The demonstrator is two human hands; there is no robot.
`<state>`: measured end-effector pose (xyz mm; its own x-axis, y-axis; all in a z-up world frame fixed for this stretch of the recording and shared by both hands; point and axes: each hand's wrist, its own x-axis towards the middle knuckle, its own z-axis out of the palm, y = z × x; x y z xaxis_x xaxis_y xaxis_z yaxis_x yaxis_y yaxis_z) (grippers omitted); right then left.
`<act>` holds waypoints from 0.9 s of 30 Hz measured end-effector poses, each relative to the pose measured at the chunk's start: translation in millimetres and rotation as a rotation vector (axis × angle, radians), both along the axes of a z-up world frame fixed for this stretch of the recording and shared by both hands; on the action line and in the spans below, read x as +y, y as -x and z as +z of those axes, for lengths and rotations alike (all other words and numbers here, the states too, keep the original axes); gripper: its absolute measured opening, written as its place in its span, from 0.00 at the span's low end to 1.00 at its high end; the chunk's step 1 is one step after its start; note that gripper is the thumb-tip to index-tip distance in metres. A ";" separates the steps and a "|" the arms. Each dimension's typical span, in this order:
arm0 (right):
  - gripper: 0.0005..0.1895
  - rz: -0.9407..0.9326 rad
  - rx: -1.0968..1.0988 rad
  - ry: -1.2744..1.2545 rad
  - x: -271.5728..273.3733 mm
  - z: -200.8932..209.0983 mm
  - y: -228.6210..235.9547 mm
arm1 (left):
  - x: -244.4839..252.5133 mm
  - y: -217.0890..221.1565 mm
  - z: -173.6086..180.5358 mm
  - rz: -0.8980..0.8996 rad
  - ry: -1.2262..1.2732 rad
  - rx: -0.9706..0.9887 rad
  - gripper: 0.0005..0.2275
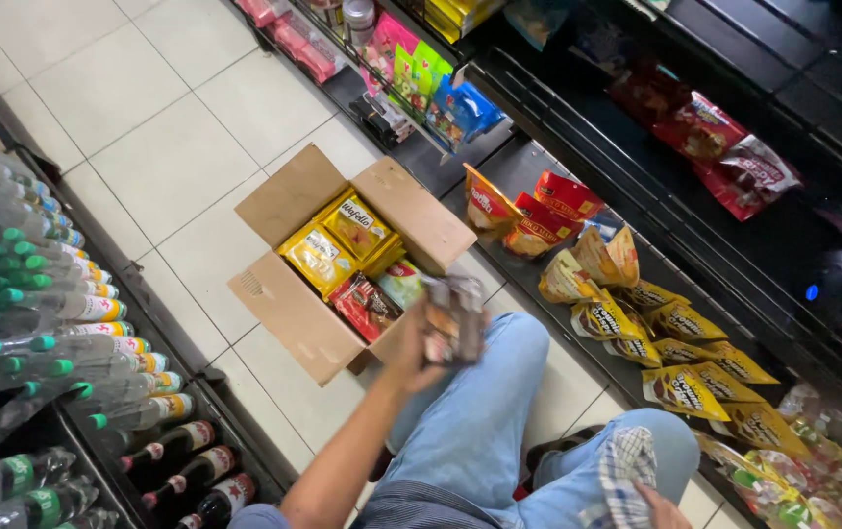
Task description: Stocking and cleaning snack packages on shelves.
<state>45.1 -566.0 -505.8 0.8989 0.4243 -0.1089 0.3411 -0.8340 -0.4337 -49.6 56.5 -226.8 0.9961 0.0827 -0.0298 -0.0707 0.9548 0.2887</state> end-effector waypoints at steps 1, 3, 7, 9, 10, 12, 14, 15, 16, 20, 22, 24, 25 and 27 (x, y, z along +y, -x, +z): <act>0.36 -0.005 -0.003 -0.006 17.5 21.6 8.6 | -14.2 -3.5 14.6 -0.005 -0.006 -0.003 0.32; 0.26 -0.195 -0.127 -0.407 48.8 65.2 27.1 | -45.4 -12.3 42.6 -0.165 0.074 0.208 0.35; 0.26 -0.276 -0.293 -0.664 175.6 228.8 64.2 | -114.0 -11.4 -6.0 -0.300 -0.029 0.186 0.30; 0.28 -0.247 -0.256 -0.524 240.0 341.1 93.9 | -143.0 -16.1 -25.5 -0.389 -0.145 0.163 0.27; 0.28 -0.270 -0.268 -0.527 265.7 368.2 98.2 | -155.3 -13.0 -8.9 -0.412 -0.153 0.155 0.27; 0.33 -0.224 -0.457 -0.420 317.3 423.2 106.1 | -179.2 -2.1 23.5 -0.568 -0.149 0.061 0.27; 0.33 -0.240 -0.492 -0.410 327.0 437.8 108.0 | -194.2 0.6 24.6 -0.584 -0.163 0.144 0.27; 0.32 -0.229 -0.520 -0.401 332.0 444.2 108.0 | -201.4 2.3 24.1 -0.571 -0.174 0.229 0.28; 0.32 -0.252 -0.522 -0.400 330.7 448.0 105.4 | -194.2 1.9 44.1 -0.593 -0.181 0.231 0.28; 0.31 -0.285 -0.532 -0.388 326.1 456.4 101.6 | -176.0 5.5 85.3 -0.576 -0.042 0.161 0.30; 0.33 -0.318 -0.507 -0.384 327.0 452.4 103.4 | -174.0 8.3 79.2 -0.565 -0.067 0.112 0.29; 0.35 -0.281 -0.528 -0.409 330.1 444.2 104.9 | -175.1 7.0 66.2 -0.578 -0.023 0.165 0.27; 0.35 -0.292 -0.541 -0.407 334.1 441.6 110.2 | -177.9 10.6 45.5 -0.591 -0.027 0.155 0.27; 0.34 -0.188 -0.623 -0.432 343.6 438.6 115.4 | -181.4 9.5 7.1 -0.546 -0.071 0.272 0.27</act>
<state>-70.3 -222.4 -67.1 0.8010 0.1487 0.5798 0.4981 -0.7027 -0.5080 -59.1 -124.9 -219.7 0.8526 -0.4265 -0.3020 0.5086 0.8101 0.2917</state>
